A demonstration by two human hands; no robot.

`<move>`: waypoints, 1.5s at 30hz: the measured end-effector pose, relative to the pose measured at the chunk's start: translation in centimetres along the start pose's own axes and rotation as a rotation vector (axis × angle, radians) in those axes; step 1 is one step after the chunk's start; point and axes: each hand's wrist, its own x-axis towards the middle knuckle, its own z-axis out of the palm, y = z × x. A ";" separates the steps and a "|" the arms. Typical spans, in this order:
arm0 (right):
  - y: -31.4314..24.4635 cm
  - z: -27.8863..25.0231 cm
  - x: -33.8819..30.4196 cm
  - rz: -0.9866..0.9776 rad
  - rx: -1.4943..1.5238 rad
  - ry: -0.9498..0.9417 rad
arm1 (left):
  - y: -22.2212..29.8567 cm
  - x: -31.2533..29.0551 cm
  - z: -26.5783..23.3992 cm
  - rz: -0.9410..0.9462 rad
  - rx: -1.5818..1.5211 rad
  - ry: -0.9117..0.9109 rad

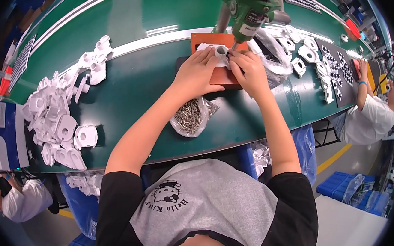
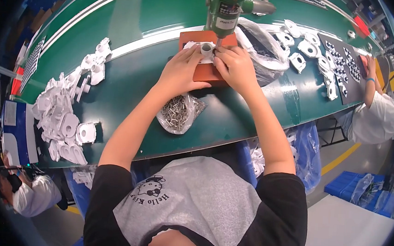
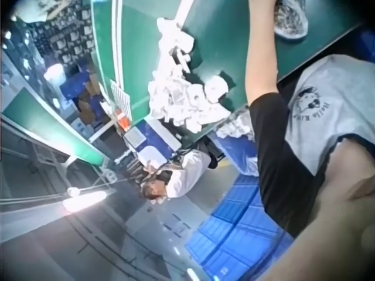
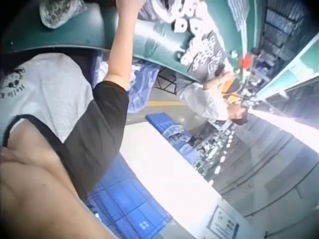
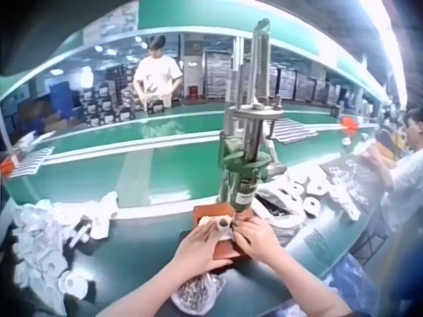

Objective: Assemble small white plastic components using a manual press machine on a manufacturing line.

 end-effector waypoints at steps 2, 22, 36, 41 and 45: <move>-0.5 -0.3 0.3 0.030 -0.027 -0.014 | 0.0 0.1 -0.2 -0.004 0.009 -0.037; -11.2 5.0 -2.4 -0.081 0.043 -0.146 | -1.1 2.5 -2.9 -0.072 -0.101 -0.297; -11.3 6.3 -2.4 -0.065 -0.036 -0.171 | -1.3 1.9 -2.0 -0.085 -0.072 -0.296; -10.7 4.3 -2.2 0.211 0.430 -0.230 | -0.8 1.5 -1.9 -0.032 -0.060 -0.172; -8.7 0.6 -1.9 0.382 0.705 -0.206 | -0.6 1.4 -2.2 -0.074 -0.055 -0.263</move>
